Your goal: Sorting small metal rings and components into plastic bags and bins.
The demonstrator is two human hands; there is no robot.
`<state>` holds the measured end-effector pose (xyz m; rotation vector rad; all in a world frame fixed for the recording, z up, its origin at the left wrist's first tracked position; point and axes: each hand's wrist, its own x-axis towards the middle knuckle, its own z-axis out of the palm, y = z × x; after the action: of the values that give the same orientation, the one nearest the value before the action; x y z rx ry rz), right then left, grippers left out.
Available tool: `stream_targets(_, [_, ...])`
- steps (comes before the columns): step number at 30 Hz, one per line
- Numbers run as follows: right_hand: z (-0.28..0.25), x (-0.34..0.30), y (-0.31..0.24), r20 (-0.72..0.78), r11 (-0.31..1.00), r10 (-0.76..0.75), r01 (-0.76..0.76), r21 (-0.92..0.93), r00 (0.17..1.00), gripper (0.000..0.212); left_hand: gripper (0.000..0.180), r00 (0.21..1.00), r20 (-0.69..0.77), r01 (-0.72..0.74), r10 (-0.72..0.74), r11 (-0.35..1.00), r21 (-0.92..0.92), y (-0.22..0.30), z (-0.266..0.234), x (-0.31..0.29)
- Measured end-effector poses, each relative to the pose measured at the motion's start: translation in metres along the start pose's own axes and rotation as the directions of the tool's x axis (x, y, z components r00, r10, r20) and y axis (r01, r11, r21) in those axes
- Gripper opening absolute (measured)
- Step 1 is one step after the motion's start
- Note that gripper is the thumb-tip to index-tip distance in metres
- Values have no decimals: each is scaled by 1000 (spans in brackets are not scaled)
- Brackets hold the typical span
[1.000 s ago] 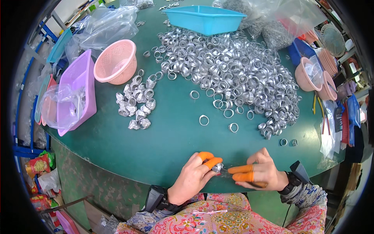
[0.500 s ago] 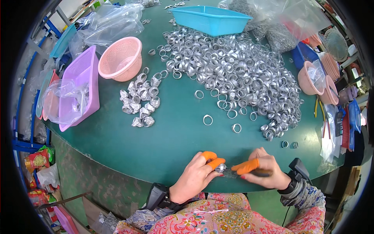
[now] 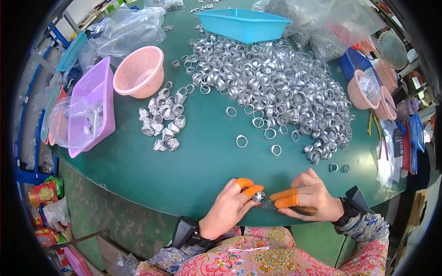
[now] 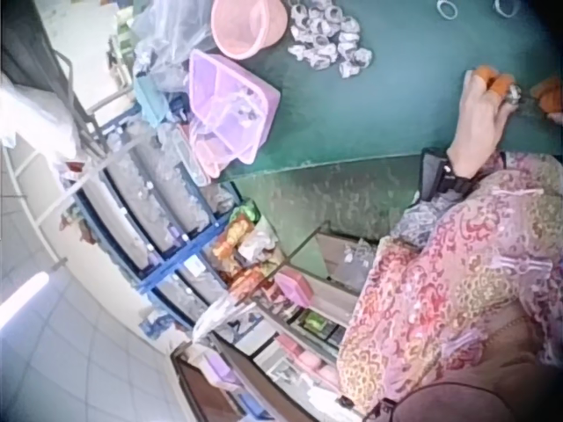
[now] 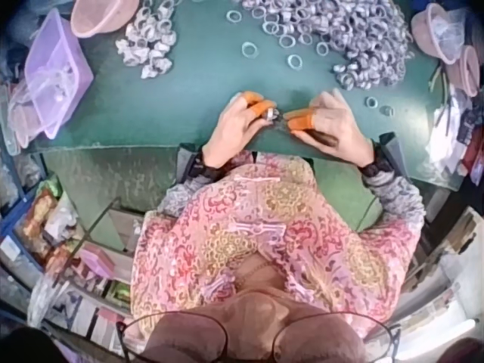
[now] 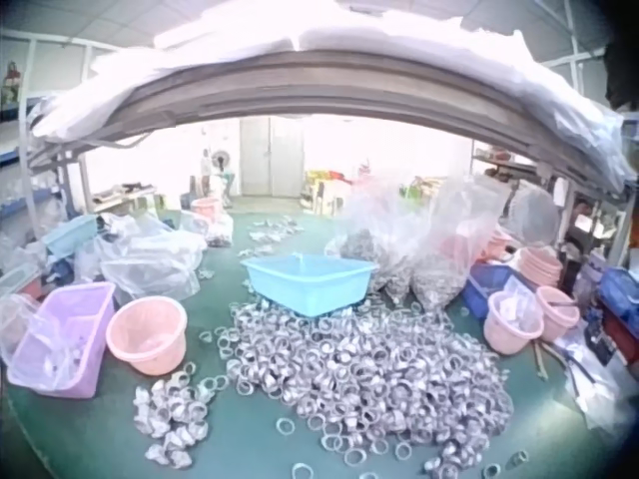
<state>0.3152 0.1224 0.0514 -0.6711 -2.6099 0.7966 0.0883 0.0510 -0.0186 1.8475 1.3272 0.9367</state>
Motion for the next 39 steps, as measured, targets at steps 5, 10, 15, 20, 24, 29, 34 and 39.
stream_targets(5, [2,-4,10,78,922,260,-271,277,963,20,37,1000,-8,-3,2,1000,-6,0,1,2])
stream_targets(10, [15,-12,12,41,813,315,-292,503,948,26,37,1000,-1,0,0,1000,-13,1,-2,1])
stream_targets(15, [23,-22,7,-82,969,-194,178,-169,978,22,37,999,25,32,-31,999,-41,2,-3,3])
stream_targets(20, [17,-17,17,19,892,261,-249,377,965,22,36,1000,-10,-5,5,1000,0,0,-2,3])
stream_targets(24, [11,-11,11,-23,932,198,-180,313,980,24,36,1000,7,25,-25,999,-37,2,-1,3])
stream_targets(29, [3,-3,7,32,975,143,-147,165,989,22,35,1000,15,13,-13,1000,1,2,-3,2])
stream_targets(34, [8,-8,15,51,878,270,-267,398,962,20,35,1000,12,12,-11,1000,-24,2,-2,3])
stream_targets(39, [2,-3,1,-6,998,-58,58,-33,998,20,36,999,35,32,-31,999,-17,3,-4,3])
